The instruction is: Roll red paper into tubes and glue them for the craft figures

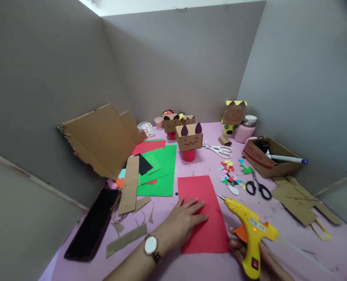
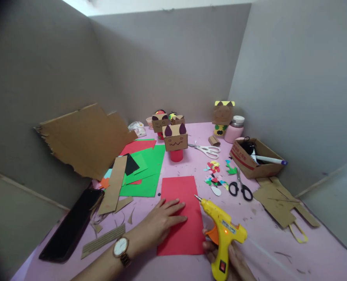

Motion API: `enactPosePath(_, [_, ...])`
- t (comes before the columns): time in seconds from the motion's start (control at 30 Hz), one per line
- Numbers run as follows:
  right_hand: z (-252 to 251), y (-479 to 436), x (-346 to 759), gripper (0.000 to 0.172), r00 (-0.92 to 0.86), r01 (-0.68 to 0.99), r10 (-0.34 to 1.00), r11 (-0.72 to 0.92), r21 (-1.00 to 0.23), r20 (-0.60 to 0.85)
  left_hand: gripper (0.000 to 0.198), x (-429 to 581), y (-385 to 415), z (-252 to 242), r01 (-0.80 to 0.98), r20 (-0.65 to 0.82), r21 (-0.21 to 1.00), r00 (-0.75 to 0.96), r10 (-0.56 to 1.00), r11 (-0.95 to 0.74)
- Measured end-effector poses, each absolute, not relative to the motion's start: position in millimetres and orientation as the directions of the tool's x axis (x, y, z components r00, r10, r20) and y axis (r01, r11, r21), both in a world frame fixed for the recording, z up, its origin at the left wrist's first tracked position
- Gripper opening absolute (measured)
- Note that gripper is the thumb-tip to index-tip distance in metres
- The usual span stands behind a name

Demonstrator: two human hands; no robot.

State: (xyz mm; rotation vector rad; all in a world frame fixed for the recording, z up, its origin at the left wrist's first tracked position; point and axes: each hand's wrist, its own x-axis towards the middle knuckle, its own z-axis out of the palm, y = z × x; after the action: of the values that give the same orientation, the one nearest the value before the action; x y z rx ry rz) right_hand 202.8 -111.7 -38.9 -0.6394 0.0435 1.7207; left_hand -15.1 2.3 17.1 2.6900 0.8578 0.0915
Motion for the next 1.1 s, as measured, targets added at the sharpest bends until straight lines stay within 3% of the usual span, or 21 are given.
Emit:
enactPosePath(0.2, [-34, -108, 215, 0.033, -0.207, -0.960, 0.901, -0.262, -0.096, -0.381, 0.051, -2, -14, 17, 0.471, -0.023, 0.355, 0.868, 0.497, -0.807])
enactPosePath(0.33, [-34, -107, 216, 0.034, -0.229, -0.962, 0.894, -0.267, -0.048, -0.385, 0.038, 7, -17, 12, 0.390, -0.022, 0.397, 0.909, 0.417, -0.831])
enactPosePath(0.53, [-32, -105, 210, 0.033, -0.201, -0.956, 0.877, -0.273, -0.110, -0.436, 0.040, 3, -14, 5, 0.366, -0.026, 0.433, 0.919, 0.394, -0.824])
enactPosePath(0.67, [-28, -104, 202, 0.034, -0.146, -0.920, 0.854, -0.303, -0.250, -0.498, 0.037, 3, -16, 4, 0.366, -0.009, 0.446, 0.914, 0.405, -0.817])
enactPosePath(0.8, [-27, -104, 196, 0.029, -0.085, -0.893, 0.870, -0.283, -0.351, -0.486, 0.027, 1, -20, 2, 0.364, 0.021, 0.533, 0.897, 0.442, -0.764])
enactPosePath(0.93, [-30, -104, 194, 0.027, -0.084, -0.892, 0.876, -0.279, -0.355, -0.476, 0.033, -8, -19, 4, 0.364, 0.038, 0.672, 0.853, 0.521, -0.645])
enactPosePath(1.1, [-33, -105, 195, 0.029, -0.092, -0.886, 0.872, -0.292, -0.361, -0.481, 0.029, -35, -13, 11, 0.381, 0.026, 0.693, 0.835, 0.549, -0.612])
